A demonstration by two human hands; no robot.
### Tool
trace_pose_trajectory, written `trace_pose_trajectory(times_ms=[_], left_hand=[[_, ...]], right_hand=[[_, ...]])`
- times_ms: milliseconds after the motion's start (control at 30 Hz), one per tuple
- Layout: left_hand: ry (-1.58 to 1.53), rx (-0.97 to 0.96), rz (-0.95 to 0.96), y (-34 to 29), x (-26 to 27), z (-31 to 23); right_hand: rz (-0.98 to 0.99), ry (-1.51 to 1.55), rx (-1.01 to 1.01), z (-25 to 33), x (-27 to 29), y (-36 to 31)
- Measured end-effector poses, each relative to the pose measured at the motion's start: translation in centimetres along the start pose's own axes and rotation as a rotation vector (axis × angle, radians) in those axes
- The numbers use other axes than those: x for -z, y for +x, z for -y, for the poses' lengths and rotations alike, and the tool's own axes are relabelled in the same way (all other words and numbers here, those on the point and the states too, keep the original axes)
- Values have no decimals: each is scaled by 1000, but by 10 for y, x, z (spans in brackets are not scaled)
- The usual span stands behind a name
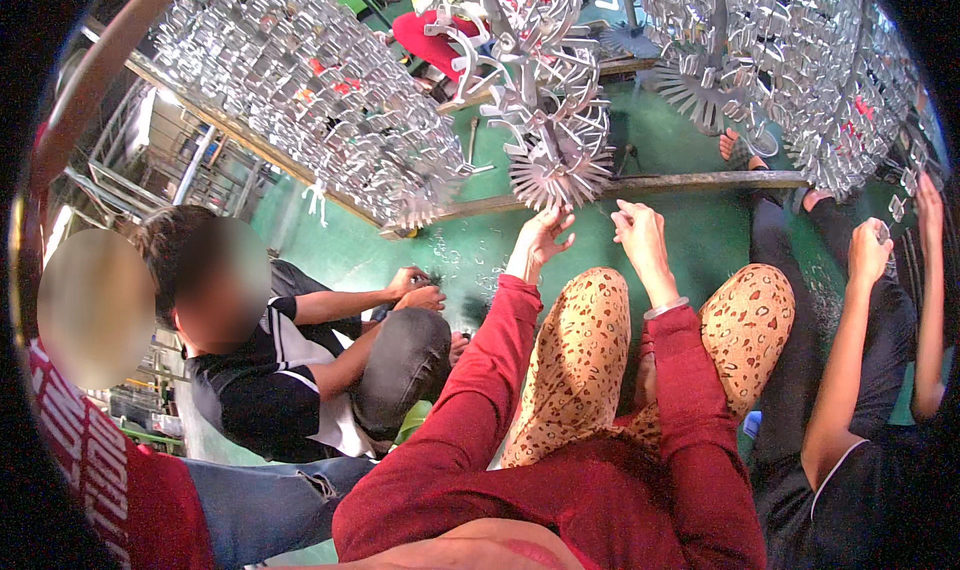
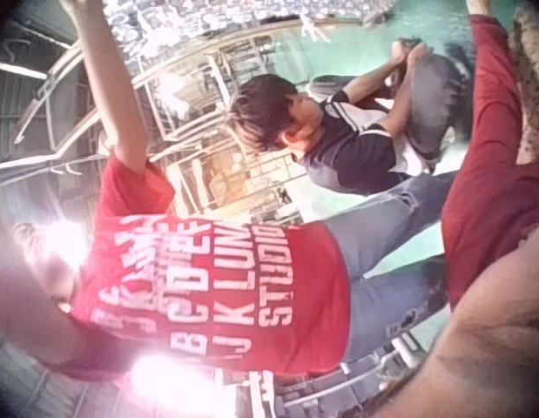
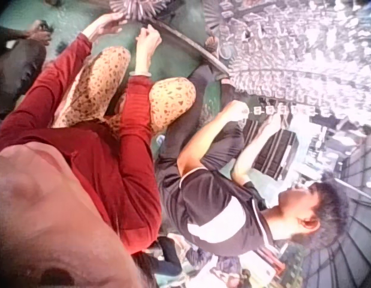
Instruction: The person sits on the floor and attaches small curved metal components onto the rungs of multiple circular metal racks, handling the pieces one by one by hand while seated among other workers.
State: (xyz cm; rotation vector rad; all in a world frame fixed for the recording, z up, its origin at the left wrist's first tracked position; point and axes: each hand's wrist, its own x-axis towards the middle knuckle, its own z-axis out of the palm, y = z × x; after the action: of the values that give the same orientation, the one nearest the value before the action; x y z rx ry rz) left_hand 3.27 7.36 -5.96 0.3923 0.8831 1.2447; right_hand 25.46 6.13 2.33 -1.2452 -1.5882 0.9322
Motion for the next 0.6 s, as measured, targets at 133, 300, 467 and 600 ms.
trace_pose_trajectory(times_ms=[133, 300, 467, 600], left_hand=[[61, 14, 24, -5, 3, -6], [89, 3, 23, -16, 12, -8], [82, 0, -48, -14, 21, -2], [67, -17, 26, -12, 21, -4]], right_hand=[[-83, 153, 52, 31, 9, -4], [-137, 210, 292, 96, 12, 3], [-187, -111, 512, 168, 0, 35], [-239, -537, 472, 193, -6, 57]])
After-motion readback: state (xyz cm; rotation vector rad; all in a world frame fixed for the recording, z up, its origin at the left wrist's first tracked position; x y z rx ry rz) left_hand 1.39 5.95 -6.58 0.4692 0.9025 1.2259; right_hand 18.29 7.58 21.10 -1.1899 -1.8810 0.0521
